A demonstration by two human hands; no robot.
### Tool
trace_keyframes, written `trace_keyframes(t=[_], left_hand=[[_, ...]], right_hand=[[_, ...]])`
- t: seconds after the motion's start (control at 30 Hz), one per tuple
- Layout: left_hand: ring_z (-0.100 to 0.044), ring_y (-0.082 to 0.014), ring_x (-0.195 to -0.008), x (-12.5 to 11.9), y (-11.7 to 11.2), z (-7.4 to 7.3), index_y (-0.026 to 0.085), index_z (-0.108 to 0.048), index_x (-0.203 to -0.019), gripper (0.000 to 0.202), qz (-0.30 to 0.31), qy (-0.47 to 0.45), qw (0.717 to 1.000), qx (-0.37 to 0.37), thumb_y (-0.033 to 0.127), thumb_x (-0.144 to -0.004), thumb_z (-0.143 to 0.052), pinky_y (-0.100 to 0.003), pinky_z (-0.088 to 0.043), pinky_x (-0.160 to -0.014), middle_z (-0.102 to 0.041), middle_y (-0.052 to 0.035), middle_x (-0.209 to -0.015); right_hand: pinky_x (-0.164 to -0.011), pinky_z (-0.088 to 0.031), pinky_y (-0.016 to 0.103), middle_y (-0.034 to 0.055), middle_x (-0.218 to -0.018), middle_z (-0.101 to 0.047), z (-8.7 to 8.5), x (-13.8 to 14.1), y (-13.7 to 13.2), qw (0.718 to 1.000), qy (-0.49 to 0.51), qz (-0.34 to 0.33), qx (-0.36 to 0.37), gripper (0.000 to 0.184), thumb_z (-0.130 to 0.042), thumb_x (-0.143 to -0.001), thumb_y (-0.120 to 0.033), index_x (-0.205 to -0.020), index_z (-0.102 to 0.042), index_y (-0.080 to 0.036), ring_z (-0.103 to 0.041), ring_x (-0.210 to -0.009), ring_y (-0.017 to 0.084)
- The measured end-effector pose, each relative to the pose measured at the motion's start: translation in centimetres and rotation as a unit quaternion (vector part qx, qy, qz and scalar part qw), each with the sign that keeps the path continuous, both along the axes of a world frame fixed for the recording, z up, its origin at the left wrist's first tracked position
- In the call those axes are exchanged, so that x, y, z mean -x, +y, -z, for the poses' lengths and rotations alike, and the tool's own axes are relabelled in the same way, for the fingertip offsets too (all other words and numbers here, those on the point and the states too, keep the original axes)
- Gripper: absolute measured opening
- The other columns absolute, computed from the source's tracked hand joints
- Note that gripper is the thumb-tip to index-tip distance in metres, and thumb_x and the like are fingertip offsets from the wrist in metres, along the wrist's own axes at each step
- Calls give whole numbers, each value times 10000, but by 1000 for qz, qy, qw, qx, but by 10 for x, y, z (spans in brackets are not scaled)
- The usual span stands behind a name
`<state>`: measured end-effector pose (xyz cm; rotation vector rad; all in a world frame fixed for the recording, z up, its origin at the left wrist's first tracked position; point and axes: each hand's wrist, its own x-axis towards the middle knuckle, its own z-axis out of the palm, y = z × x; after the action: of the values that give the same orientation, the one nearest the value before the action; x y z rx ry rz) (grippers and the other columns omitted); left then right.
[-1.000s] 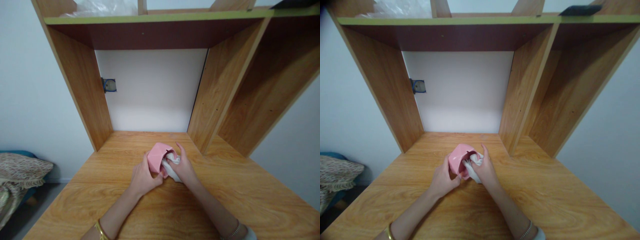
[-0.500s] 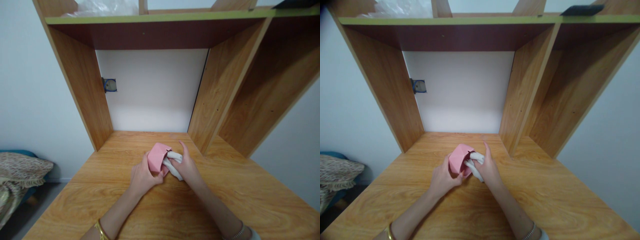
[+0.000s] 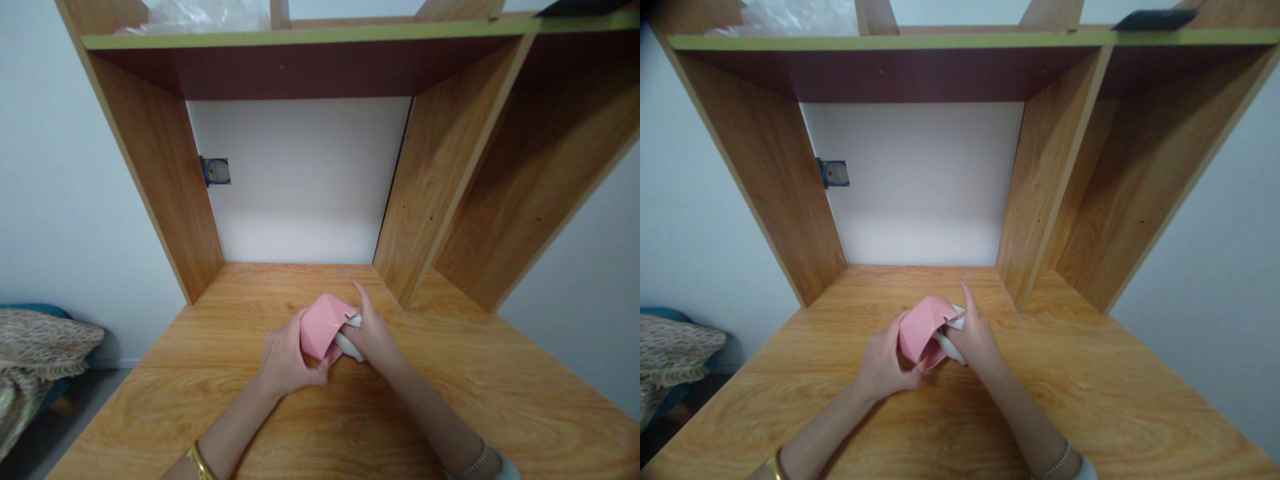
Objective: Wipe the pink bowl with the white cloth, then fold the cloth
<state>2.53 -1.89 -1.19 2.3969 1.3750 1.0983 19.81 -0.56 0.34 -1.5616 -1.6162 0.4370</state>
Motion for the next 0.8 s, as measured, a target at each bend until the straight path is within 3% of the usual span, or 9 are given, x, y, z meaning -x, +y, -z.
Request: trace_keyframes(t=[0.2, 0.33, 0.47, 0.6, 0.8], left_hand=[[-600, -241, -739, 2, 3, -4, 159, -234, -1296, 756, -6, -9, 999, 39, 418, -659, -546, -344, -450, -672, -626, -71, -910], [-589, -236, -838, 1, 5, -8, 178, -130, -1339, 723, -18, -42, 997, 65, 409, -756, -488, -339, -444, -711, -569, -95, -1076], [-547, -271, -963, 0, 7, -9, 167, -39, -1354, 859, -9, -63, 993, 102, 499, -730, -528, -368, -431, -761, -500, -123, -1189], [-549, -309, -955, -3, 7, -6, 139, -147, -1332, 931, 0, -61, 988, 138, 559, -638, -602, -399, -423, -763, -529, -158, -1150], [-595, -267, -839, -6, 2, -2, 125, -364, -1121, 612, 18, -79, 986, 143, 519, -694, -556, -351, -454, -664, -614, -125, -952]], right_hand=[[-567, -432, 232, -2, -697, -608, 5, 2, 1, 997, 66, -23, -16, 696, -470, -676, -150, -1322, -215, -199, -573, -601, 146], [-603, -460, 283, 11, -729, -626, 7, 1, 2, 995, 95, 22, -23, 689, -481, -683, -190, -1323, -229, -195, -595, -650, 177], [-705, -465, 325, 47, -859, -630, 11, 1, 6, 983, 175, 38, -37, 747, -496, -699, -248, -1348, -138, -159, -602, -771, 196], [-753, -461, 313, 76, -999, -596, 14, 5, 9, 964, 264, 12, -40, 764, -507, -693, -248, -1347, -123, -158, -590, -849, 188], [-736, -465, 293, 57, -938, -612, 12, 16, 7, 948, 316, -47, -6, 802, -545, -653, -215, -1337, -131, -166, -596, -810, 173]])
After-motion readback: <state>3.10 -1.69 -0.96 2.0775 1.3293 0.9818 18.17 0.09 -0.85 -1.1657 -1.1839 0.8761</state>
